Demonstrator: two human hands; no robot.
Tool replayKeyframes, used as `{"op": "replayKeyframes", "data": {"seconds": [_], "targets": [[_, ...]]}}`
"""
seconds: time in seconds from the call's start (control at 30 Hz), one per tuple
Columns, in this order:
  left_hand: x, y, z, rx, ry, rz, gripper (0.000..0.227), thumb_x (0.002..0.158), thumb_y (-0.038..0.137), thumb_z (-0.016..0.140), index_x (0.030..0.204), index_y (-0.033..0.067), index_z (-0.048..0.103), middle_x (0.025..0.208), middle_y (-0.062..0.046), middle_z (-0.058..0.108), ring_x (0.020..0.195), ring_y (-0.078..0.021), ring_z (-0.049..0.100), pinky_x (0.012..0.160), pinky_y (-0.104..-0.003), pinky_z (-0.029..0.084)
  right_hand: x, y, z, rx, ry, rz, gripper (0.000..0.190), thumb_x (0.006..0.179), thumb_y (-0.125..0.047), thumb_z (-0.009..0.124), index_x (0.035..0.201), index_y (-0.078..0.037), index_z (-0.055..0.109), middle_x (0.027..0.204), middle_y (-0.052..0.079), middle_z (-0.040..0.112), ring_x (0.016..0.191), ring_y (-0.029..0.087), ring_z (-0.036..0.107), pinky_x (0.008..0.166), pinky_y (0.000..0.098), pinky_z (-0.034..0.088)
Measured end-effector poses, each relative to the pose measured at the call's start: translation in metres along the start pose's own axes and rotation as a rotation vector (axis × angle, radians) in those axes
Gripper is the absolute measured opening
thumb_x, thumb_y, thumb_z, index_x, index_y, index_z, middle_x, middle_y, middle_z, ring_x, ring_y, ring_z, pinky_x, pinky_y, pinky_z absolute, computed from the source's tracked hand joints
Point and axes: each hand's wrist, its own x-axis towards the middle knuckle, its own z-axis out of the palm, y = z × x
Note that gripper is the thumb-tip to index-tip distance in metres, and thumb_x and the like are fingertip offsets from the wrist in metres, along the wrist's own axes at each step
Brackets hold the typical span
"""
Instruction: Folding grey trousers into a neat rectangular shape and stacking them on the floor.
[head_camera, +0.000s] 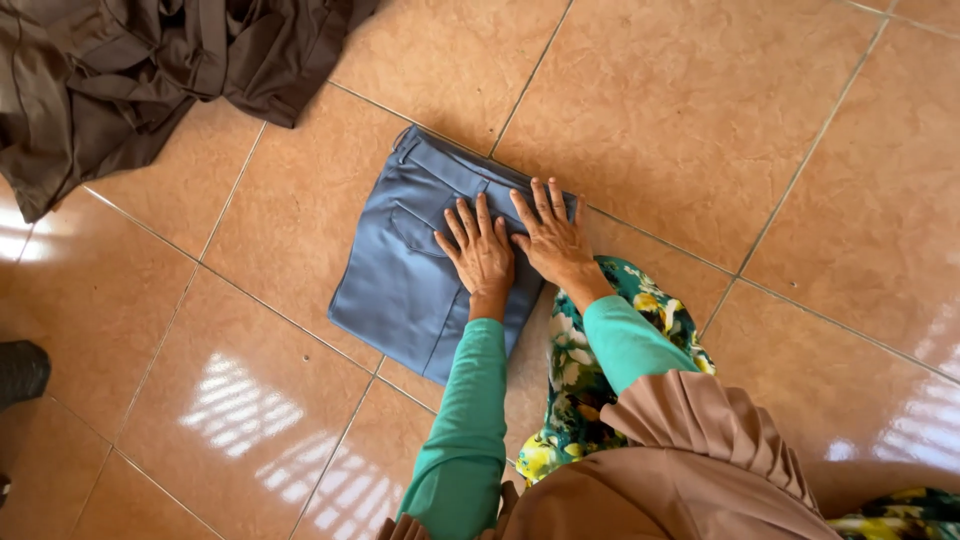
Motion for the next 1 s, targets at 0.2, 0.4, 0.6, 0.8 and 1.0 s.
{"op": "replayKeyframes", "data": {"seconds": [0.2,0.4,0.6,0.8,1.0], "targets": [[0.012,0.066,-0.017,-0.029,0.138,0.107,0.059,0.108,0.049,0.034,0.160,0.0222,0.032,0.165,-0.015,0.035,0.156,-0.0401,0.019,0.124,-0.065,0.005,-0.031,0.055,-0.034,0.129,0.130,0.126,0.076,0.105,-0.053,0.046,0.168,-0.027,0.012,0.174,0.014,0.008,0.159,0.039,-0.002,0.120,0.0717,0.007],[0.013,0.152,0.021,0.010,0.162,0.278,0.059,0.106,0.047,0.039,0.160,0.0235,0.033,0.165,-0.013,0.036,0.157,-0.0403,0.015,0.123,-0.068,0.004,-0.068,0.147,-0.020,0.123,0.212,0.320,0.077,0.104,-0.055,0.046,0.168,-0.029,0.010,0.174,0.014,0.004,0.159,0.038,-0.006,0.120,0.0728,0.001],[-0.015,0.182,0.016,-0.002,0.087,0.318,0.057,0.107,0.047,0.035,0.158,0.0208,0.038,0.162,-0.014,0.040,0.157,-0.0400,0.013,0.123,-0.067,0.000,-0.087,0.178,-0.003,0.198,0.195,0.419,0.077,0.104,-0.058,0.043,0.167,-0.034,0.005,0.175,0.010,-0.001,0.158,0.035,-0.012,0.120,0.0712,-0.006],[-0.031,0.214,0.022,-0.003,0.005,0.352,0.058,0.107,0.049,0.035,0.158,0.0201,0.038,0.163,-0.015,0.039,0.157,-0.0408,0.012,0.122,-0.068,-0.001,-0.112,0.215,-0.004,0.228,0.239,0.474,0.078,0.104,-0.059,0.043,0.167,-0.035,0.005,0.175,0.008,0.000,0.159,0.034,-0.011,0.121,0.0696,-0.007],[-0.098,0.317,0.060,-0.059,-0.020,0.580,0.058,0.106,0.049,0.038,0.156,0.0201,0.041,0.161,-0.016,0.041,0.156,-0.0424,0.016,0.121,-0.069,-0.002,-0.213,0.291,-0.008,0.235,0.296,0.679,0.077,0.104,-0.058,0.041,0.167,-0.032,0.007,0.175,0.010,0.004,0.159,0.035,-0.005,0.121,0.0713,-0.002]]}}
